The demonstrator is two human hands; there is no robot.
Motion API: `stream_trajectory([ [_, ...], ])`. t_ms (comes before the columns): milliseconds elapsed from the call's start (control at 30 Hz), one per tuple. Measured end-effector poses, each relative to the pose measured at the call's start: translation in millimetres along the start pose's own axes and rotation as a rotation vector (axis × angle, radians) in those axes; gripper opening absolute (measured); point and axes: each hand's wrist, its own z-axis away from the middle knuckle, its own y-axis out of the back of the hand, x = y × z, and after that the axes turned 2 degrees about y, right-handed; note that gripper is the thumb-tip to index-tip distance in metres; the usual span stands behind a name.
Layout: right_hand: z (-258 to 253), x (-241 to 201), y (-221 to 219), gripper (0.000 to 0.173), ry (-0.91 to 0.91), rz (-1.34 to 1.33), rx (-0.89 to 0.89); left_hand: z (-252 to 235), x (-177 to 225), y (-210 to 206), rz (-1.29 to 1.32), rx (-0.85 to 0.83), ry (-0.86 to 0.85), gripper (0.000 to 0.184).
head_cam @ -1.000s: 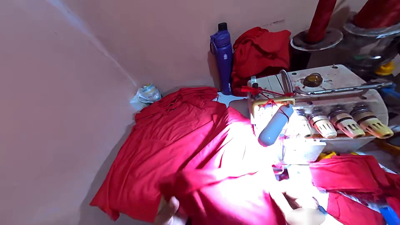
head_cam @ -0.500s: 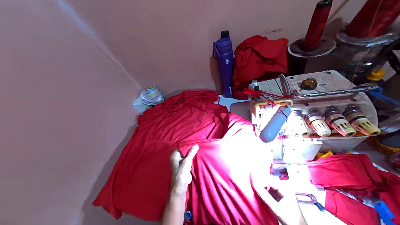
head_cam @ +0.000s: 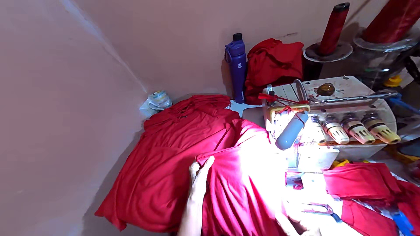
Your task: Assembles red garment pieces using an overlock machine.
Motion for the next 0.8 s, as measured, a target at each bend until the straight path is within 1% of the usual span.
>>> stream_trajectory([
  [100,3,-7,4,0.019,0.010,-0.051,-0.020,0,3,-2,0.002,0.013,0.020,0.013],
  [167,0,-6,3,0.018,0.016,-0.068,0.005,-3,11,-3,0.022,0.029,0.016,0.012],
  [233,-7,-2,2,0.018,0.020,-0.075,0.034,-10,27,-4,0.040,0.034,-0.057,0.007],
  [333,-27,-2,2,0.020,-0.022,-0.053,0.043,-27,61,-6,0.025,0.037,-0.223,0.011],
  [400,-41,1,1,0.020,-0.049,-0.075,0.018,-40,87,-10,0.010,0.034,-0.251,0.015],
  [467,-49,5,0,0.020,-0.052,-0.133,0.002,-57,102,-16,-0.023,-0.011,-0.298,0.014],
  [533,-50,4,-1,0.022,-0.065,-0.175,0.001,-78,103,-19,-0.131,-0.078,-0.346,0.014],
  [600,-47,0,1,0.022,-0.089,-0.187,-0.013,-95,91,-11,-0.403,-0.184,-0.347,0.026],
  [633,-43,-2,3,0.022,-0.090,-0.183,-0.035,-98,86,-6,-0.579,-0.263,-0.320,0.032],
  [667,-36,-4,5,0.022,-0.088,-0.167,-0.063,-91,87,-3,-0.753,-0.334,-0.258,0.034],
  [700,-28,-7,5,0.022,-0.095,-0.141,-0.095,-79,89,-3,-0.891,-0.351,-0.198,0.033],
  [733,-19,-11,4,0.020,-0.120,-0.105,-0.118,-62,93,-4,-0.969,-0.309,-0.167,0.031],
  [767,-9,-17,1,0.018,-0.144,-0.043,-0.128,-41,95,-6,-0.981,-0.235,-0.199,0.029],
  [800,1,-22,-3,0.019,-0.159,0.035,-0.134,-16,95,-8,-0.943,-0.171,-0.282,0.028],
])
